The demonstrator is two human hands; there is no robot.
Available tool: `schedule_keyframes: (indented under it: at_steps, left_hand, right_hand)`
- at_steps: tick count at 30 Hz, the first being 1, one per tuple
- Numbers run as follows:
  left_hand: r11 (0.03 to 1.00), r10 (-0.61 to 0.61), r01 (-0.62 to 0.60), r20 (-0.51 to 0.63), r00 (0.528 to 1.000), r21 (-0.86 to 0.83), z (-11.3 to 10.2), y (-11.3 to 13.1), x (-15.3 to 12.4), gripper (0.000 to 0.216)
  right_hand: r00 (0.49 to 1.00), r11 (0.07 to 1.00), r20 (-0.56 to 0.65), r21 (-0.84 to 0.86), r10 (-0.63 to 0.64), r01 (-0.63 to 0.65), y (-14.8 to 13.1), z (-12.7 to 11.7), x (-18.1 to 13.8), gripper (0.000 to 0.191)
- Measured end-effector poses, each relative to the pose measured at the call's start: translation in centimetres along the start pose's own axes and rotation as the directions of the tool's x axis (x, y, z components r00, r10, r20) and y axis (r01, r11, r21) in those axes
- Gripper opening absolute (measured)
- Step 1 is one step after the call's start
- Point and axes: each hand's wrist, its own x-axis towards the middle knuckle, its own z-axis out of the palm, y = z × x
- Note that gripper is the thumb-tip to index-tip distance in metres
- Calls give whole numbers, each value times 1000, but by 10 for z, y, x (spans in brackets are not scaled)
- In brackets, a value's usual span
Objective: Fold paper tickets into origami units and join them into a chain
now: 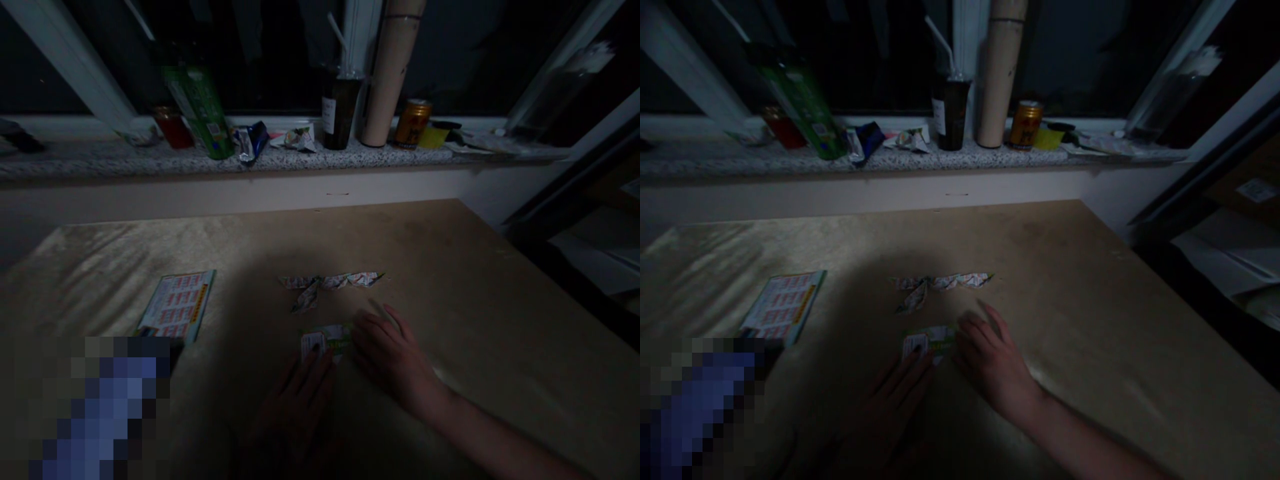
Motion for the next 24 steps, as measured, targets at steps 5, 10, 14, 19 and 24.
schedule_keyframes:
  at_steps: [5,10,14,19,24]
  left_hand:
    - [999,-2,-3,-113,994,-45,0,-13,10,33]
    - [999,-30,22,-204,978,-45,3,-17,14,26]
    - [1000,4,-8,-196,981,-17,8,-20,11,28]
    - [997,70,-75,-204,976,-16,1,-20,11,32]
    - [990,142,-141,-242,960,20,-4,-17,14,33]
  right_hand:
    - [996,995,-23,45,-91,92,-5,-7,0,20]
    - [977,967,-83,146,-197,207,-10,-1,-4,14]
    - [970,947,-76,211,-230,241,-8,4,-5,17]
    - [968,946,-115,214,-222,242,-7,-1,-3,14]
    - [958,944,-165,197,-234,264,-9,-6,-3,14]
